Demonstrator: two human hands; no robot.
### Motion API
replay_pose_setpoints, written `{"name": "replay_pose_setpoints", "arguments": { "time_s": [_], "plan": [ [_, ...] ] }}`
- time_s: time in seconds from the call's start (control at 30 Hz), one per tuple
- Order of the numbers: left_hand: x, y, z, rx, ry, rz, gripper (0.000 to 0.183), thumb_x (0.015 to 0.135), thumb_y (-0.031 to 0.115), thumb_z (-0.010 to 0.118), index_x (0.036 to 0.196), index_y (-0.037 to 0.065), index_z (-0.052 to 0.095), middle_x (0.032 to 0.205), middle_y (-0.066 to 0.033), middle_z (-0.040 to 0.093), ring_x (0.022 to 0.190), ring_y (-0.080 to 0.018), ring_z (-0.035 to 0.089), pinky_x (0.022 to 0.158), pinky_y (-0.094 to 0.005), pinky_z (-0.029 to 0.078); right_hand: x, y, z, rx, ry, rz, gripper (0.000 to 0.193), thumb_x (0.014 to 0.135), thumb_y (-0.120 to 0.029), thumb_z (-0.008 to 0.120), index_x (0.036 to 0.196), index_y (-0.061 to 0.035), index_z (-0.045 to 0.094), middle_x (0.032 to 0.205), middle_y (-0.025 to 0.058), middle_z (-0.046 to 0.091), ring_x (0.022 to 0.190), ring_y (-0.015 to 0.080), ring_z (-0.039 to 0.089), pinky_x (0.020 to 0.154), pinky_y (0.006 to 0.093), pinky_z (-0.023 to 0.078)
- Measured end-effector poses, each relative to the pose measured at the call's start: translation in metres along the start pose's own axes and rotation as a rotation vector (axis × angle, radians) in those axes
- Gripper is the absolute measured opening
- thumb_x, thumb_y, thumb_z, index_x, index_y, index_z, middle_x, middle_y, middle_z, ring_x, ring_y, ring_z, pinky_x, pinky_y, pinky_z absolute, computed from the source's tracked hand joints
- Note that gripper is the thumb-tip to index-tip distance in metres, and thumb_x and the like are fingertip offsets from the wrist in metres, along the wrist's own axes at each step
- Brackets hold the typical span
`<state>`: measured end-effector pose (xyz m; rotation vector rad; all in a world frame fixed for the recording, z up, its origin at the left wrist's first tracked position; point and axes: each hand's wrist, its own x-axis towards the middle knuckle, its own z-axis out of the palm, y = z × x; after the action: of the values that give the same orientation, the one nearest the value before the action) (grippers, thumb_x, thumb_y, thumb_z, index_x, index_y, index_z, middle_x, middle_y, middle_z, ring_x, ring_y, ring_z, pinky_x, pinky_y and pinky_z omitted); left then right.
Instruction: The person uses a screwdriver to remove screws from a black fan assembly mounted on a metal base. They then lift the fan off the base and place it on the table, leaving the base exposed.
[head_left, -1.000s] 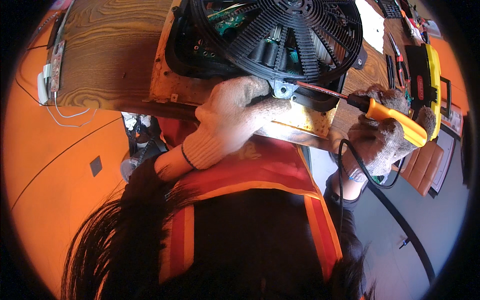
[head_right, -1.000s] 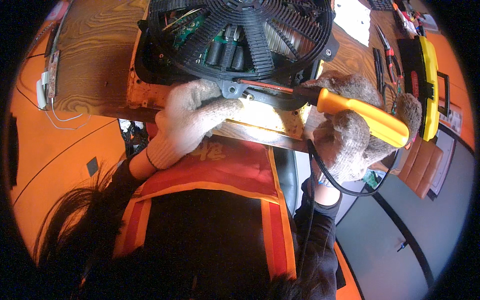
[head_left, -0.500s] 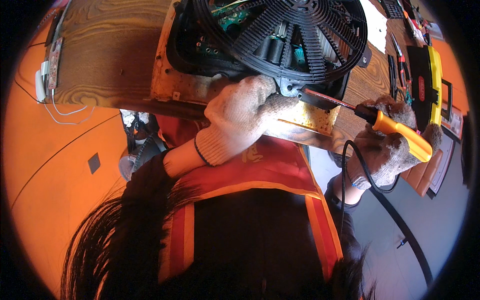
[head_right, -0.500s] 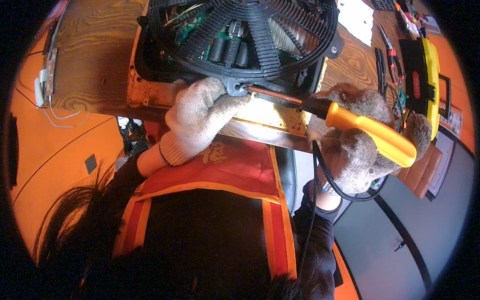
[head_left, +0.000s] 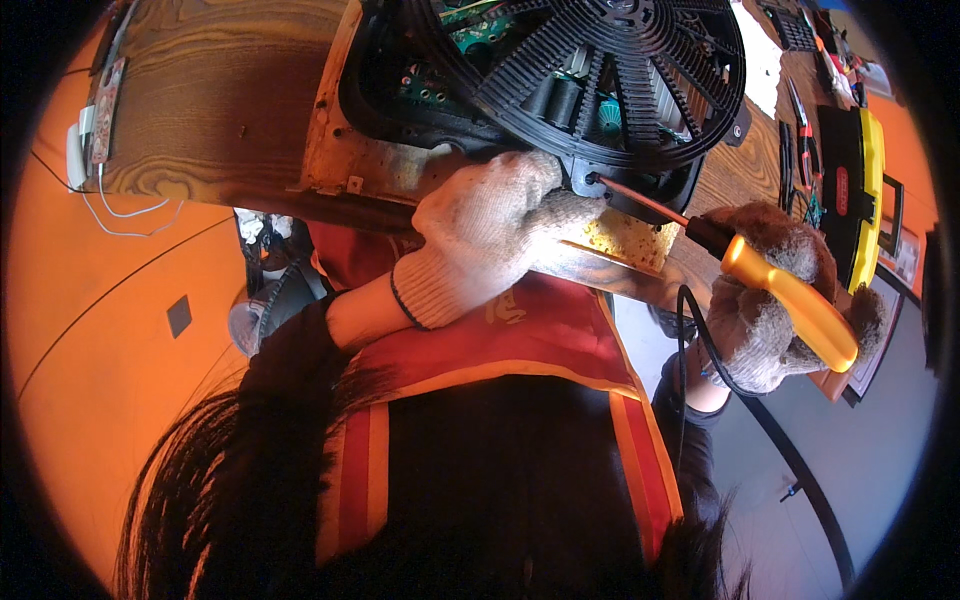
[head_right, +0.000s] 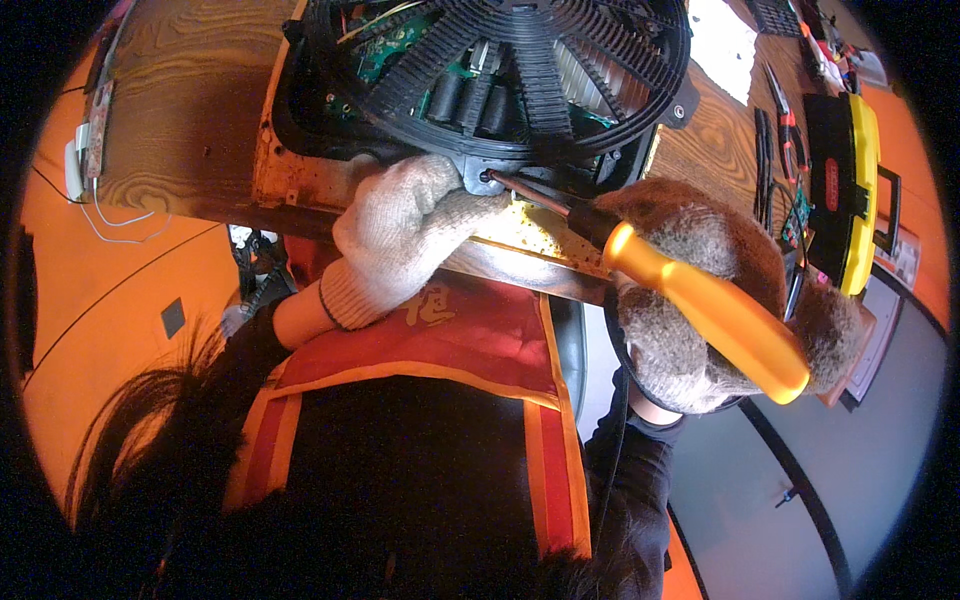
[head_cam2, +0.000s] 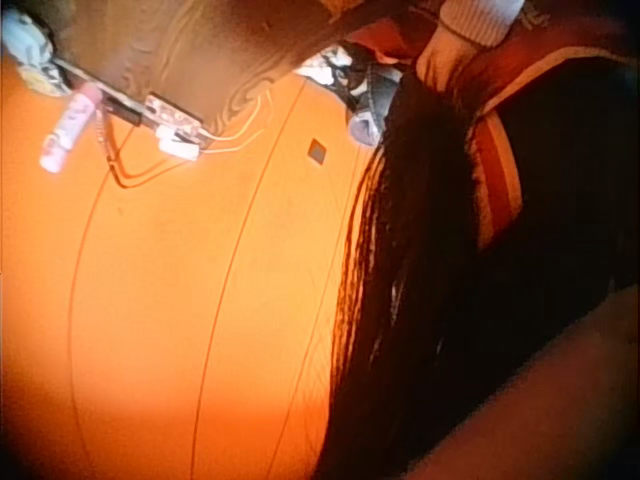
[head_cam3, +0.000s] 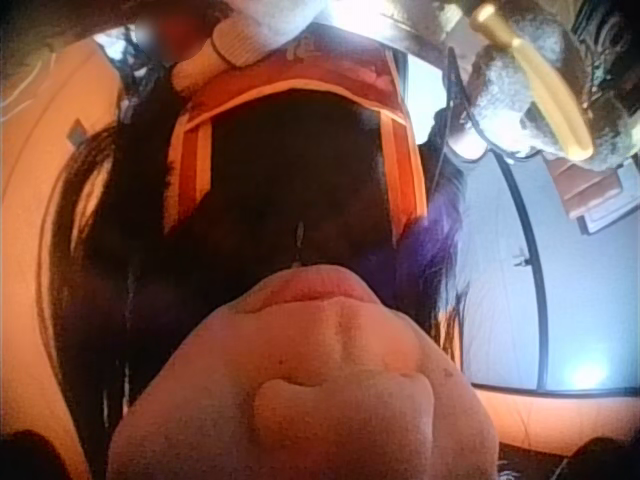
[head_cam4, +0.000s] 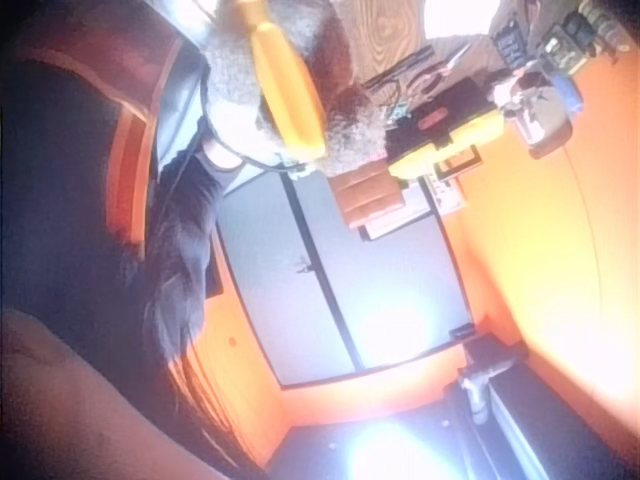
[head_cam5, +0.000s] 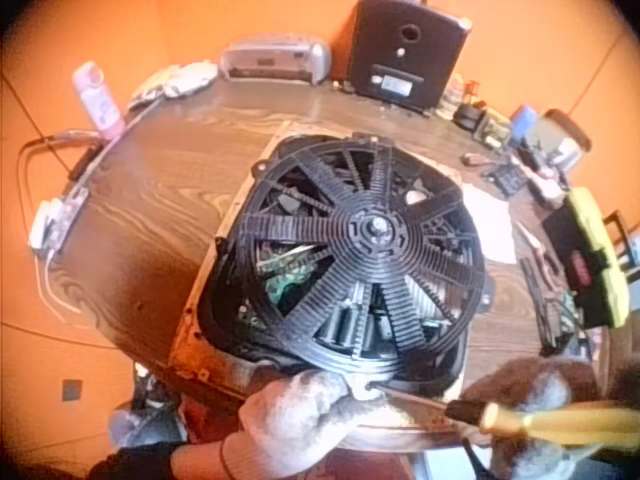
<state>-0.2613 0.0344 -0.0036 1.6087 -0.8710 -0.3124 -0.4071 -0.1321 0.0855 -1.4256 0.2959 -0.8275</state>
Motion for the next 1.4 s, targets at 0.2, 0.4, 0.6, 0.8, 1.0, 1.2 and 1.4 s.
{"name": "replay_pose_setpoints", "arguments": {
  "time_s": [0.2,0.4,0.6,0.8,1.0,1.2,1.4],
  "plan": [
    [0.001,0.006,-0.006,0.040,-0.125,-0.092,0.018,0.081,0.012,0.076,0.082,0.001,0.061,0.071,-0.0076,0.065,0.060,-0.0115,0.062,0.054,-0.0244,0.049,-0.005,0.005,-0.006,-0.177,-0.069,-0.062,0.071,0.077,-0.032,0.079,0.129,0.0000,0.044,0.116,0.0191,0.059,0.103,0.0320,0.063,0.090,0.0440,0.054],
    [0.006,0.010,-0.009,0.083,-0.219,-0.228,0.019,0.080,0.012,0.077,0.081,0.001,0.061,0.070,-0.0072,0.065,0.060,-0.0120,0.062,0.054,-0.0246,0.049,-0.002,0.003,0.002,-0.260,-0.072,-0.074,0.069,0.078,-0.031,0.079,0.129,0.0018,0.045,0.115,0.0195,0.060,0.101,0.0313,0.064,0.089,0.0422,0.054],
    [0.006,0.016,-0.009,0.142,-0.152,-0.188,0.022,0.078,0.016,0.079,0.080,0.003,0.062,0.069,-0.0074,0.064,0.059,-0.0126,0.062,0.054,-0.0265,0.048,0.002,0.003,0.008,-0.303,-0.091,-0.081,0.068,0.079,-0.030,0.078,0.128,0.0036,0.045,0.113,0.0199,0.061,0.098,0.0306,0.065,0.088,0.0404,0.054],
    [0.005,0.021,-0.009,0.188,-0.095,-0.168,0.022,0.078,0.017,0.078,0.078,0.004,0.061,0.065,-0.0070,0.061,0.056,-0.0135,0.060,0.054,-0.0278,0.047,0.012,0.001,0.019,-0.341,-0.147,-0.075,0.067,0.080,-0.030,0.077,0.128,0.0055,0.046,0.112,0.0203,0.062,0.095,0.0299,0.066,0.088,0.0386,0.054],
    [0.005,0.016,-0.007,0.070,-0.116,-0.222,0.020,0.079,0.014,0.077,0.077,0.003,0.061,0.066,-0.0073,0.061,0.056,-0.0132,0.058,0.053,-0.0282,0.046,0.035,-0.012,0.030,-0.428,-0.361,0.010,0.065,0.081,-0.029,0.076,0.127,0.0073,0.047,0.110,0.0208,0.063,0.093,0.0291,0.066,0.087,0.0368,0.054],
    [0.006,0.019,-0.008,0.120,-0.170,-0.267,0.018,0.080,0.015,0.076,0.078,0.002,0.063,0.070,-0.0082,0.064,0.061,-0.0131,0.061,0.056,-0.0274,0.047,0.044,-0.016,0.036,-0.488,-0.425,0.082,0.066,0.081,-0.031,0.076,0.127,0.0081,0.049,0.110,0.0192,0.064,0.091,0.0263,0.067,0.085,0.0360,0.055],
    [0.011,0.024,-0.010,0.134,-0.180,-0.301,0.019,0.081,0.020,0.075,0.085,0.003,0.068,0.073,-0.0107,0.066,0.063,-0.0167,0.064,0.059,-0.0294,0.048,0.051,-0.018,0.061,-0.116,-0.083,0.320,0.057,0.076,-0.023,0.080,0.117,0.0060,0.053,0.093,0.0201,0.066,0.068,0.0233,0.067,0.063,0.0278,0.055]
  ]
}}
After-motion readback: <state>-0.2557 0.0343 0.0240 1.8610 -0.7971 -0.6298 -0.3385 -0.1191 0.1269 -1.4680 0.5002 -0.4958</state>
